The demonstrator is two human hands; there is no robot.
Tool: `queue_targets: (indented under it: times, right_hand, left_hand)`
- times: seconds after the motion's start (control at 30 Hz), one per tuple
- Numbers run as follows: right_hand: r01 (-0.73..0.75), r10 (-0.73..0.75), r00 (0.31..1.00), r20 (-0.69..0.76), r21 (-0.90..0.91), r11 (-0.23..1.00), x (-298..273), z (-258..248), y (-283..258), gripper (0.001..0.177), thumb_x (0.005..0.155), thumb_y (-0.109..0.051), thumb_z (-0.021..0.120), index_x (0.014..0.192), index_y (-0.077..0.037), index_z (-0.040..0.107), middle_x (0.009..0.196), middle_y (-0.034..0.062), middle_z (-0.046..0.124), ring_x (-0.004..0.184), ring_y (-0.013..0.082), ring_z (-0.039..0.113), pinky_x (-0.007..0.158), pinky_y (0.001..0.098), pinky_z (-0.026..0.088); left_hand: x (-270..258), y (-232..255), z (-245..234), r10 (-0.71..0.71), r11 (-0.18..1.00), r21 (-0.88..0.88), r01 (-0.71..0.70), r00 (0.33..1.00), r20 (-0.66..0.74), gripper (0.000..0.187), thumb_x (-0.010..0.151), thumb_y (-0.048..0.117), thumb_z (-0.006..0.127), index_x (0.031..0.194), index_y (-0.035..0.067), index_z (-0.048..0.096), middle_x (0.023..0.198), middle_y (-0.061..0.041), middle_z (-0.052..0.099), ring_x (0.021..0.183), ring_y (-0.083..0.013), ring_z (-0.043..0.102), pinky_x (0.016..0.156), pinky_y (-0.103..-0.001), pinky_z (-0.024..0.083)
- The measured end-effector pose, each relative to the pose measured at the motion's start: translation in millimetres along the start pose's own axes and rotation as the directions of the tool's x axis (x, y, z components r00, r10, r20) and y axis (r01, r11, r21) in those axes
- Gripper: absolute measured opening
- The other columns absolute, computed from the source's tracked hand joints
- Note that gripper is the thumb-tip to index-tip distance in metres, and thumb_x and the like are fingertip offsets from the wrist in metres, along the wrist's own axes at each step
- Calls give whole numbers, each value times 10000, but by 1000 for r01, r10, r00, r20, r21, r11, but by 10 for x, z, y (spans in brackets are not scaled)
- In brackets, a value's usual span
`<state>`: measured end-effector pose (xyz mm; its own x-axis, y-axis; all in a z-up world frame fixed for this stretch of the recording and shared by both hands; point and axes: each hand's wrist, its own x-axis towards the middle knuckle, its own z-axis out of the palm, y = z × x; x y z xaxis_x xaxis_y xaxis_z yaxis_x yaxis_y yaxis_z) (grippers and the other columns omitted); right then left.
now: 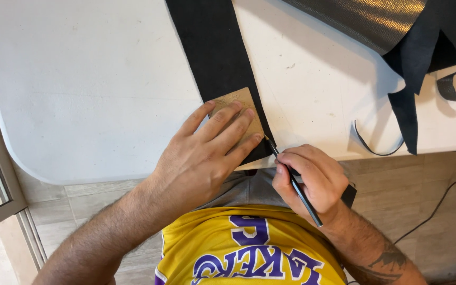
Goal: Tracing a cardboard template onto a piece of leather and cutting it out with scissors.
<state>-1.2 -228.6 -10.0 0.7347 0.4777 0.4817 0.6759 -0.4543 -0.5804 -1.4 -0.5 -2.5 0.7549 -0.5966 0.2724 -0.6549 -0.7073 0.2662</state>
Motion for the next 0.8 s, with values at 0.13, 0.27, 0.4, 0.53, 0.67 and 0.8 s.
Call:
queue_targets:
  times: [0.13, 0.27, 0.4, 0.53, 0.67, 0.8]
  right_hand:
    - [-35, 35, 999, 23, -8, 999, 145, 14, -49, 76, 942, 48, 620, 917, 117, 640, 853, 231, 677, 722, 317, 667, 688, 376, 589]
    - [-31, 31, 999, 43, -1, 1000, 162, -24, -80, 54, 920, 65, 631, 903, 115, 643, 840, 233, 678, 703, 310, 662, 660, 371, 580]
    - [-34, 34, 997, 68, 0, 999, 230, -27, -71, 62, 924, 68, 633, 910, 126, 647, 852, 241, 685, 717, 327, 676, 677, 386, 590]
    - [-27, 26, 996, 88, 10, 1000, 472, 54, 21, 53, 935, 88, 631, 955, 126, 662, 904, 242, 693, 791, 344, 678, 752, 407, 590]
    - [-14, 14, 995, 98, -3, 1000, 471, 42, -24, 60, 938, 75, 611, 936, 121, 649, 880, 241, 680, 761, 336, 670, 717, 391, 584]
    - [-36, 37, 996, 85, -11, 999, 454, 77, 1, 57, 927, 68, 612, 919, 115, 642, 868, 239, 680, 749, 329, 672, 718, 389, 588]
  left_hand:
    - [12, -3, 6, 15, 1000, -17, -15, 1000, -13, 309, 997, 116, 587, 1288, 80, 684, 1352, -161, 640, 1295, -348, 569, 1125, -500, 435]
    - [-1, -15, 12, 7, 1000, -16, -7, 1000, -4, 323, 992, 120, 573, 1294, 82, 683, 1369, -161, 639, 1319, -346, 557, 1141, -502, 417]
    - [-31, -11, 30, -6, 999, -35, 6, 1000, 24, 348, 1000, 151, 572, 1328, 93, 674, 1432, -166, 615, 1361, -349, 535, 1161, -513, 390]
    - [-29, 1, 21, -6, 1000, -12, 6, 1000, -2, 320, 1019, 137, 525, 1296, 66, 669, 1456, -168, 599, 1352, -342, 546, 1156, -502, 402]
    - [-48, -10, 31, -26, 998, -55, 24, 999, -28, 330, 1025, 142, 527, 1309, 67, 678, 1442, -161, 610, 1359, -340, 543, 1151, -499, 405]
    - [-64, -32, 60, -30, 994, -109, 26, 999, -31, 345, 1009, 125, 513, 1310, 81, 677, 1454, -172, 595, 1386, -361, 512, 1153, -510, 392]
